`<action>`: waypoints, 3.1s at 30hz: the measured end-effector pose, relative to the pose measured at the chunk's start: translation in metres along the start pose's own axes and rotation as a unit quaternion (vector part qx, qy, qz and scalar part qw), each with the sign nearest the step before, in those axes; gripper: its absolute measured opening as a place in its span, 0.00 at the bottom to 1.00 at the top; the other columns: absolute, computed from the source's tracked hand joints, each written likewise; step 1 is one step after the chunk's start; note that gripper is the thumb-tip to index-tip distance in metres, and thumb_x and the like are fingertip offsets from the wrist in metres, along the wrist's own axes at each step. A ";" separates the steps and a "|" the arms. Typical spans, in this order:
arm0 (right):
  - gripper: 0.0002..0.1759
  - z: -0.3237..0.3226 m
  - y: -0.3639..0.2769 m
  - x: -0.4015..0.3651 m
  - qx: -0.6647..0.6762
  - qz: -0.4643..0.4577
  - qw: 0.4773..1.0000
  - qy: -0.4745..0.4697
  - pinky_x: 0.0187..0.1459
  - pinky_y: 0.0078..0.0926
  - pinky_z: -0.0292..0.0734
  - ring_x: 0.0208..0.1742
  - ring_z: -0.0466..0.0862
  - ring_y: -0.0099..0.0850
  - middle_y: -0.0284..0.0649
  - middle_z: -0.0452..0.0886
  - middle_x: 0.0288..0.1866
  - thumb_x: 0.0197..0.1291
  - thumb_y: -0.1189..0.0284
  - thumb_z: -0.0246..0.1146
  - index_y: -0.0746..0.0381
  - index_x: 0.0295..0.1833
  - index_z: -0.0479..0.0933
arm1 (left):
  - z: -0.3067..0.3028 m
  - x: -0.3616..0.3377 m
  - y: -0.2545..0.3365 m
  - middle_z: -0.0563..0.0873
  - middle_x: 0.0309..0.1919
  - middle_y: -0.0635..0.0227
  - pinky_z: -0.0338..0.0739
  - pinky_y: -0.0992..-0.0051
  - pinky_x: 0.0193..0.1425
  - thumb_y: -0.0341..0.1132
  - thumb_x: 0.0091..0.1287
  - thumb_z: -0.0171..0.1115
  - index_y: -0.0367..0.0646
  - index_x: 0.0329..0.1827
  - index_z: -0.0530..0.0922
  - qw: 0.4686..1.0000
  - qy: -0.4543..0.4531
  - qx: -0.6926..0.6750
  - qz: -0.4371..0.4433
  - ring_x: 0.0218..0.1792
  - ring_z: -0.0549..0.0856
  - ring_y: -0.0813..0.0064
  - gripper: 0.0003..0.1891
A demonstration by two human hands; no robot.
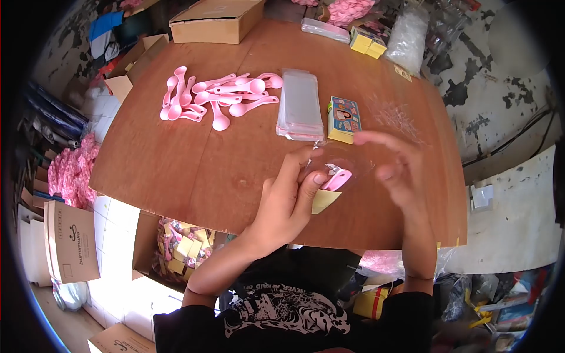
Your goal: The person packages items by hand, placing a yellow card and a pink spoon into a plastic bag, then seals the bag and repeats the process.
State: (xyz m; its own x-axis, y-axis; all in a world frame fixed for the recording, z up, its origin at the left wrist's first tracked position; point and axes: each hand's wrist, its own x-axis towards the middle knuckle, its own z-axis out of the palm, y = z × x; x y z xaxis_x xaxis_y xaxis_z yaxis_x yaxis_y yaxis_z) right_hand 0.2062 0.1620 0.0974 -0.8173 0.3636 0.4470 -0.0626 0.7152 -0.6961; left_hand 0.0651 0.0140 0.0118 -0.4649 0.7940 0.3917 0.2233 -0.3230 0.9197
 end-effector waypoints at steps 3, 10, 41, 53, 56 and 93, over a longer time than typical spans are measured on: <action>0.08 0.025 -0.003 0.001 -0.048 -0.048 0.997 0.029 0.41 0.26 0.77 0.38 0.85 0.30 0.41 0.86 0.36 0.60 0.75 0.68 0.68 0.43 0.83 | 0.003 -0.003 -0.013 0.85 0.49 0.50 0.80 0.70 0.53 0.35 0.72 0.62 0.38 0.68 0.64 0.995 -0.017 -0.090 0.039 0.53 0.86 0.62 0.25; 0.05 0.023 -0.020 0.004 -0.062 -0.144 0.988 -0.005 0.41 0.26 0.76 0.36 0.83 0.30 0.45 0.85 0.35 0.62 0.77 0.64 0.69 0.37 0.82 | -0.025 0.011 -0.003 0.76 0.64 0.51 0.81 0.65 0.59 0.36 0.55 0.78 0.35 0.70 0.64 0.985 -0.075 0.009 0.156 0.64 0.79 0.58 0.41; 0.09 0.083 0.049 -0.033 0.244 0.065 0.968 0.002 0.41 0.18 0.77 0.42 0.82 0.22 0.41 0.84 0.42 0.66 0.86 0.59 0.69 0.47 0.84 | -0.066 -0.002 -0.032 0.88 0.43 0.60 0.79 0.77 0.51 0.17 0.67 0.59 0.32 0.41 0.85 0.992 -0.043 -0.090 -0.073 0.45 0.86 0.74 0.07; 0.10 0.087 0.048 -0.036 0.268 0.053 0.962 0.007 0.47 0.23 0.83 0.46 0.84 0.27 0.42 0.81 0.46 0.59 0.84 0.67 0.68 0.47 0.81 | -0.066 -0.004 -0.030 0.85 0.47 0.58 0.83 0.75 0.53 0.14 0.61 0.64 0.31 0.45 0.83 0.981 -0.074 -0.131 -0.121 0.53 0.85 0.71 0.11; 0.11 0.091 0.044 -0.037 0.235 0.077 0.969 0.025 0.47 0.25 0.86 0.45 0.85 0.28 0.42 0.81 0.47 0.58 0.82 0.70 0.68 0.47 0.81 | -0.066 -0.006 -0.031 0.83 0.50 0.56 0.85 0.74 0.54 0.15 0.57 0.70 0.31 0.53 0.79 0.984 -0.092 -0.094 -0.119 0.54 0.85 0.69 0.20; 0.07 0.017 0.064 0.065 -0.236 -0.087 0.962 -0.104 0.45 0.39 0.76 0.43 0.81 0.43 0.43 0.82 0.35 0.55 0.73 0.68 0.64 0.38 0.84 | -0.072 0.089 -0.032 0.89 0.36 0.62 0.80 0.69 0.45 0.28 0.61 0.69 0.37 0.39 0.84 0.964 -0.242 0.107 0.039 0.43 0.88 0.68 0.06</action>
State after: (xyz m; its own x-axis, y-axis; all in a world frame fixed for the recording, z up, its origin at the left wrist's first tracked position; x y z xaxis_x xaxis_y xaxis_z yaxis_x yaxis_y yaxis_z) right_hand 0.1397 0.2216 0.0721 -0.9179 0.1225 0.3775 0.0191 0.9637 -0.2664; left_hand -0.0452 0.0579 0.0197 0.0021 0.9353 0.3538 0.4379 -0.3189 0.8406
